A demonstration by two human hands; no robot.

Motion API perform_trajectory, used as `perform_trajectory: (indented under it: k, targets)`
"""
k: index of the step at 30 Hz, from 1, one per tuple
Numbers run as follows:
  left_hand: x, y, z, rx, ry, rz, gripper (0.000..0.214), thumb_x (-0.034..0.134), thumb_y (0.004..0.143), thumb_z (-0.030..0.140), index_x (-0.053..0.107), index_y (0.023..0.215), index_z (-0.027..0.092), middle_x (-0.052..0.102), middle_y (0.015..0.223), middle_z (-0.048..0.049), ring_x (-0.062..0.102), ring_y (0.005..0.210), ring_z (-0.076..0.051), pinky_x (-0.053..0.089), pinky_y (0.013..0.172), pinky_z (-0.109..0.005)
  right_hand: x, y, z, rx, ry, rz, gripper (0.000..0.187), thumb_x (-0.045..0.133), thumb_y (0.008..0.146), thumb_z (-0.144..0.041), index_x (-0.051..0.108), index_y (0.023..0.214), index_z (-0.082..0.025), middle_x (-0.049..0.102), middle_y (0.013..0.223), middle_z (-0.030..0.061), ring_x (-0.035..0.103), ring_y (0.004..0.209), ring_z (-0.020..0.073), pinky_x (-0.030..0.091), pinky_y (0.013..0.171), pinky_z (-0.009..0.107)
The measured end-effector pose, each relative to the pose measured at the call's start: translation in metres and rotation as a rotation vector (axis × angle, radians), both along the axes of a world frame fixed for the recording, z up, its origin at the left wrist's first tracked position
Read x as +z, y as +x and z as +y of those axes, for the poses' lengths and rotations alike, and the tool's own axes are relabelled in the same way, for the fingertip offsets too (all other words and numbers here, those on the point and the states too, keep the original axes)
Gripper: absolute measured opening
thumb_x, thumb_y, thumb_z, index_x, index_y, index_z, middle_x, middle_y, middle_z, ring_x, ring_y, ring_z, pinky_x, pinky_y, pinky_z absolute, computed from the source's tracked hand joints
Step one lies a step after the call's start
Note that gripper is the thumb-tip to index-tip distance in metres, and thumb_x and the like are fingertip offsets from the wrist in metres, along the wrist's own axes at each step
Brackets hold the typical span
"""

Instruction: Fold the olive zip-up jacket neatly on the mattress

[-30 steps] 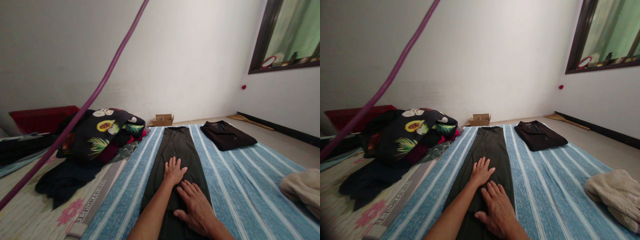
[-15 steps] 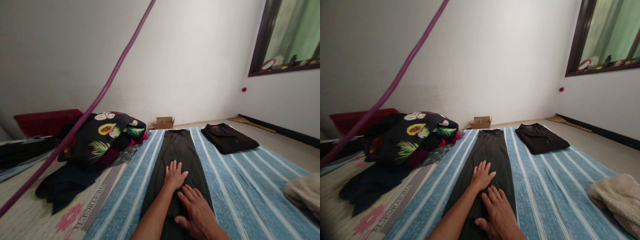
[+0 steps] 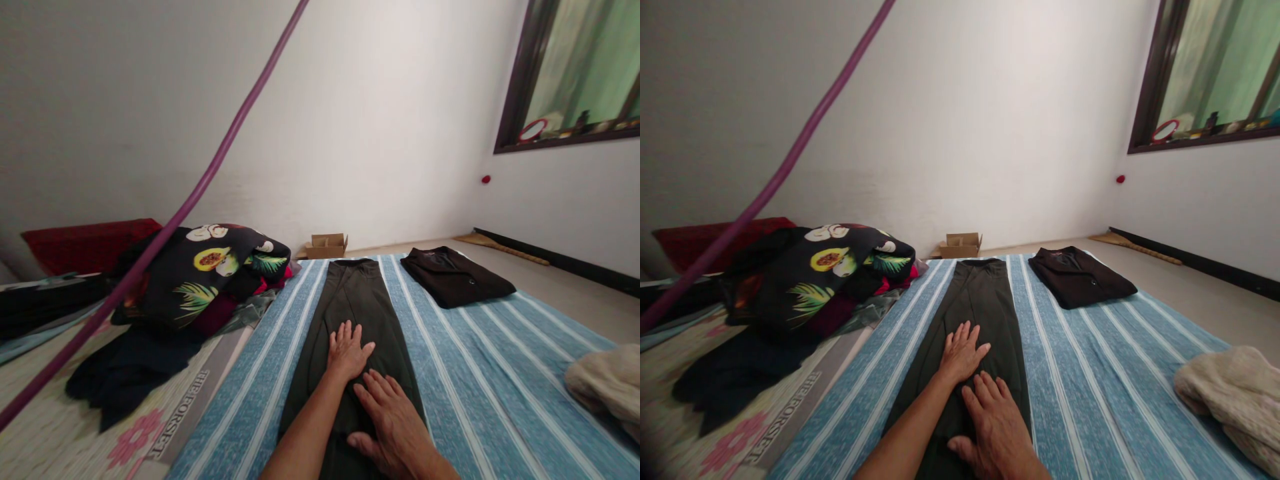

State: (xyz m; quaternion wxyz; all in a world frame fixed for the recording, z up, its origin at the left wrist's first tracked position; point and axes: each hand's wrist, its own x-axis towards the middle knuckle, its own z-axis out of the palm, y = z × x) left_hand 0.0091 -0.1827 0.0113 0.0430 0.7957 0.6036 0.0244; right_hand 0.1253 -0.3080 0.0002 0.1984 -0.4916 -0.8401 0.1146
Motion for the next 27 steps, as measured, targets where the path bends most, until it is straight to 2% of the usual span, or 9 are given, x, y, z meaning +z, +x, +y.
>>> perform_trajectory:
  k: [5,9,13,16,20,24,27]
  targets:
    - [0.004,0.001,0.000,0.000,-0.036,-0.007,0.068,0.021,0.088,0.058,0.028,0.142,0.017,0.018,0.151,-0.0144,0.012,0.139,-0.028,0.013,0.110,-0.048,-0.001,0.001,0.000,0.007,0.004,-0.007,0.067,0.042,0.084,-0.061,0.040,0.138,-0.022,0.038,0.143,0.0106,0.030,0.133,0.0295,0.024,0.108,0.048]
    - [0.016,0.001,-0.006,-0.021,-0.113,-0.020,0.067,0.024,0.089,0.054,0.025,0.143,0.015,0.014,0.152,-0.0148,0.009,0.140,-0.027,0.012,0.110,-0.047,0.004,0.002,-0.001,-0.001,0.000,-0.015,0.071,0.041,0.082,-0.066,0.041,0.137,-0.021,0.039,0.142,0.0125,0.031,0.132,0.0297,0.026,0.107,0.048]
    - [0.030,-0.007,-0.026,-0.119,-0.139,-0.031,0.067,0.025,0.089,0.053,0.028,0.142,0.014,0.013,0.152,-0.0153,0.007,0.140,-0.026,0.011,0.110,-0.047,0.006,0.007,-0.007,-0.015,0.108,-0.007,0.068,0.044,0.083,-0.063,0.041,0.137,-0.022,0.039,0.142,0.0111,0.031,0.132,0.0284,0.023,0.108,0.051]
    - [0.037,-0.017,-0.044,-0.194,-0.154,-0.037,0.064,0.025,0.090,0.054,0.031,0.141,0.016,0.017,0.151,-0.0144,0.008,0.140,-0.026,0.012,0.110,-0.048,0.001,0.012,-0.017,-0.052,0.180,-0.033,0.065,0.046,0.084,-0.059,0.044,0.135,-0.018,0.040,0.142,0.0118,0.030,0.133,0.0300,0.021,0.108,0.055]
    - [0.031,-0.028,-0.059,-0.240,-0.200,-0.016,0.067,0.025,0.089,0.059,0.030,0.141,0.017,0.017,0.151,-0.0136,0.007,0.140,-0.026,0.014,0.109,-0.049,-0.007,0.019,-0.030,-0.070,0.146,-0.087,0.066,0.052,0.081,-0.055,0.047,0.133,-0.014,0.040,0.140,0.0155,0.031,0.131,0.0327,0.028,0.106,0.054]
    - [0.023,-0.030,-0.059,-0.266,-0.171,-0.023,0.066,0.021,0.090,0.059,0.029,0.141,0.018,0.018,0.151,-0.0129,0.008,0.140,-0.026,0.013,0.109,-0.050,-0.008,0.021,-0.034,-0.056,0.118,-0.097,0.063,0.055,0.082,-0.049,0.046,0.134,-0.016,0.039,0.142,0.0137,0.030,0.132,0.0306,0.030,0.105,0.051]
    - [0.026,-0.031,-0.057,-0.267,-0.193,-0.069,0.064,0.025,0.091,0.057,0.032,0.140,0.016,0.021,0.150,-0.0137,0.012,0.139,-0.026,0.015,0.109,-0.050,-0.006,0.022,-0.036,-0.078,0.137,-0.106,0.060,0.060,0.079,-0.042,0.048,0.132,-0.016,0.042,0.139,0.0138,0.034,0.131,0.0299,0.033,0.104,0.050]
